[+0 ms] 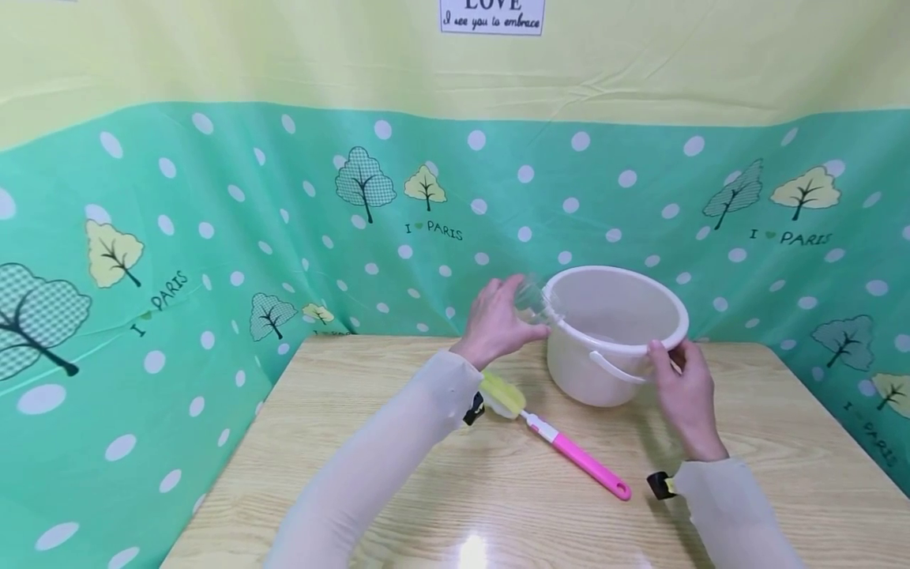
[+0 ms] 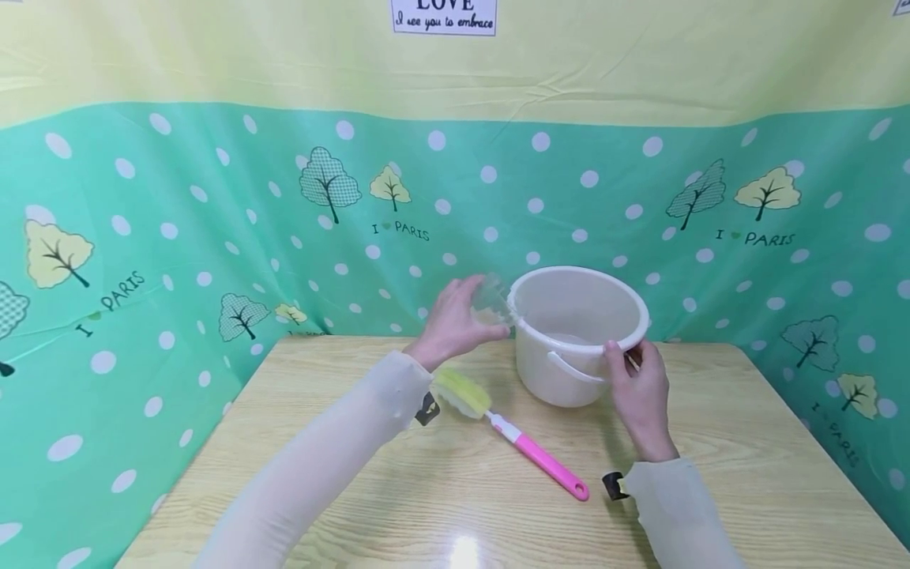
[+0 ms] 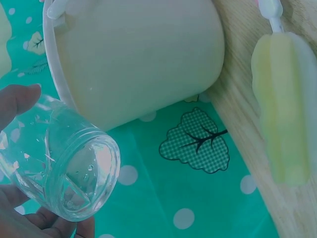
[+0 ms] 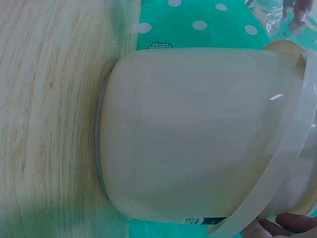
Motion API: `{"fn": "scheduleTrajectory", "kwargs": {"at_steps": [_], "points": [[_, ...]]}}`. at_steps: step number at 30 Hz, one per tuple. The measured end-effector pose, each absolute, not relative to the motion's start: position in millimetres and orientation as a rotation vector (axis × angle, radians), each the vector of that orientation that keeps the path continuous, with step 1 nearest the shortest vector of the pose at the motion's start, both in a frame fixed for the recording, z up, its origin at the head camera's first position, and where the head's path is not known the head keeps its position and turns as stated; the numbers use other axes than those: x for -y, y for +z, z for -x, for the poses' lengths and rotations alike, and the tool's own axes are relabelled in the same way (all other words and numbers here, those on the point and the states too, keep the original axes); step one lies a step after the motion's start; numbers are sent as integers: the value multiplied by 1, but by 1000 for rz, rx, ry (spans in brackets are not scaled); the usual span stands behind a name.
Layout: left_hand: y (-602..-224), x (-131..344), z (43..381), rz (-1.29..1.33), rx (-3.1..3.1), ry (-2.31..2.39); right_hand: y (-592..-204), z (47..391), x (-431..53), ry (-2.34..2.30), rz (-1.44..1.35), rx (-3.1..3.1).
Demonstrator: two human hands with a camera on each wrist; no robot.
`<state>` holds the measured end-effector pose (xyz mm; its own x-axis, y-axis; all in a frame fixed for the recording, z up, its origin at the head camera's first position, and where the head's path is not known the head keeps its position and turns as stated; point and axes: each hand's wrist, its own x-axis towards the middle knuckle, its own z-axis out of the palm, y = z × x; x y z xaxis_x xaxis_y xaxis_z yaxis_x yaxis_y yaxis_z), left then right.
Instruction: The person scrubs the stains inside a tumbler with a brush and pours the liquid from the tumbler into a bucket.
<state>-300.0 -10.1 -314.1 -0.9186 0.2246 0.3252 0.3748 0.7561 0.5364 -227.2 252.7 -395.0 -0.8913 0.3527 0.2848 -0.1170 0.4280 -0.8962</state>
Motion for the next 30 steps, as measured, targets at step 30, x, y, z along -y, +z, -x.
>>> {"fn": "scheduleTrajectory", "kwargs": {"at_steps": [30], "points": [[-306,9,298,510,2717,-787,-397,228,-253,1449,187,2246]]}}
